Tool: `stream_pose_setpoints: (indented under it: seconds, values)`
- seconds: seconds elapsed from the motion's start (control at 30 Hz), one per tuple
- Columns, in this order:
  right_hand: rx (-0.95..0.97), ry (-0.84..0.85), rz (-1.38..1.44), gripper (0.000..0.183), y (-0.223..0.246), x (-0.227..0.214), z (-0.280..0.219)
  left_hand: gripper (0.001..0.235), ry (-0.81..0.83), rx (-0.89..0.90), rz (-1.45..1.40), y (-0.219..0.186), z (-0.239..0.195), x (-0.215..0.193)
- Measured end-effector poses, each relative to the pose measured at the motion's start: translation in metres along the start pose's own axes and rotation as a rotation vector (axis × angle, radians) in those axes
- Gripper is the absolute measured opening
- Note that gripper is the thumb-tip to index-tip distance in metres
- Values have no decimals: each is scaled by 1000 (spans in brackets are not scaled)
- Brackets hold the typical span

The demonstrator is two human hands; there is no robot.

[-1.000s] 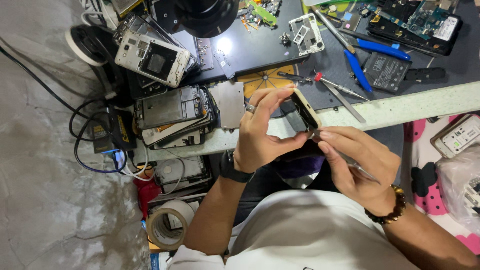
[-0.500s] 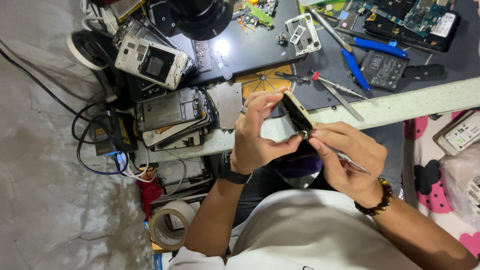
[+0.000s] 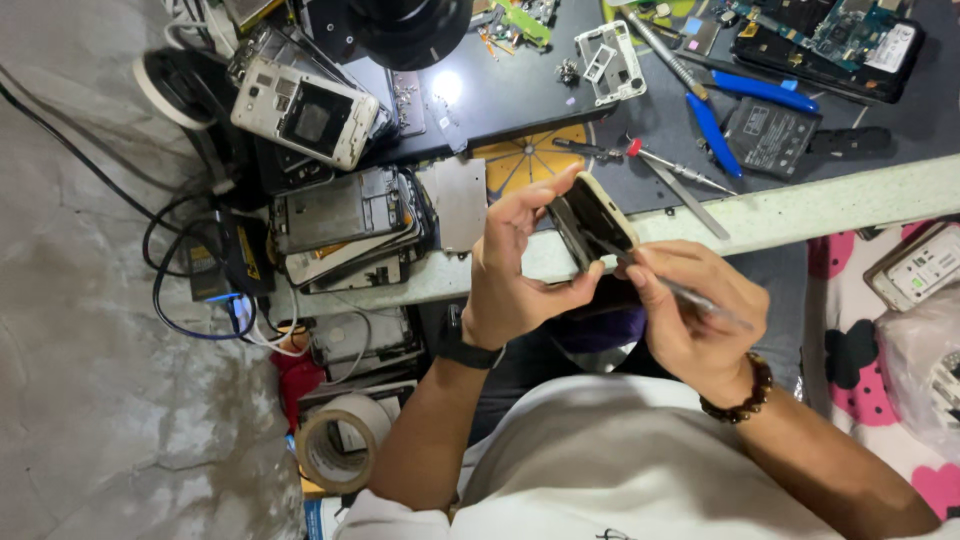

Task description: The person uses a metal prying tool to separate the screen from the frame of a smartphone with a cracked display. They work along the edges, flip the device, and continue prying until the screen is detached, then inspect the internal components.

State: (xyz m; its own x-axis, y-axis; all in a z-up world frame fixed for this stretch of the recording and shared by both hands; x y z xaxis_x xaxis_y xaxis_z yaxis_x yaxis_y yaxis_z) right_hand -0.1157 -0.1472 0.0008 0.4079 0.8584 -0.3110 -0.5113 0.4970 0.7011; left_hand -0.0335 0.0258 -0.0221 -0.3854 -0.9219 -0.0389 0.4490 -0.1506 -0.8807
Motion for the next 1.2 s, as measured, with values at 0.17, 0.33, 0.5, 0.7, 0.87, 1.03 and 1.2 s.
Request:
stream_pose_setpoints:
  seconds: [0.17,0.33,0.5,0.7,0.87,1.03,1.2]
  values:
    - [-197,103,-129,16,2,5,4,77,-26,21,93,-5,2,3]
    - [-143,131,-126,17,2,10,2,87,1,1,152,-12,0,2]
    - [-50,124,-137,13,-1,11,-2,98,67,-26,19,-12,-1,3]
    - [3,57,-24,9,-13,11,-12,97,68,-115,444,0,-3,4]
    - [381,-41,287,10,-37,14,-22,90,47,-156,439,4,0,5]
    - [514,-179,650,8,-57,21,-22,85,38,-179,424,5,0,4]
    - [632,-206,787,8,-61,23,-18,85,0,-193,445,9,-3,5]
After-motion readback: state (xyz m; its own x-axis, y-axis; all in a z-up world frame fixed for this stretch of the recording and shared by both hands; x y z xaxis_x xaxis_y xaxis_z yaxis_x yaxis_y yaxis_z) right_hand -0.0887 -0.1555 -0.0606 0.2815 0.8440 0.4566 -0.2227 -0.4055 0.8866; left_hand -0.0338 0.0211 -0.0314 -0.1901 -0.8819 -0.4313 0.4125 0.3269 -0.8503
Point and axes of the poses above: each hand's wrist, its own z-axis towards the middle knuckle, its own x-axis out of the palm, y = z × x, the point moved 2 cm from there along z, towards the middle knuckle, and after that the axes turned 6 degrees about -x, right-handed, at the moved point
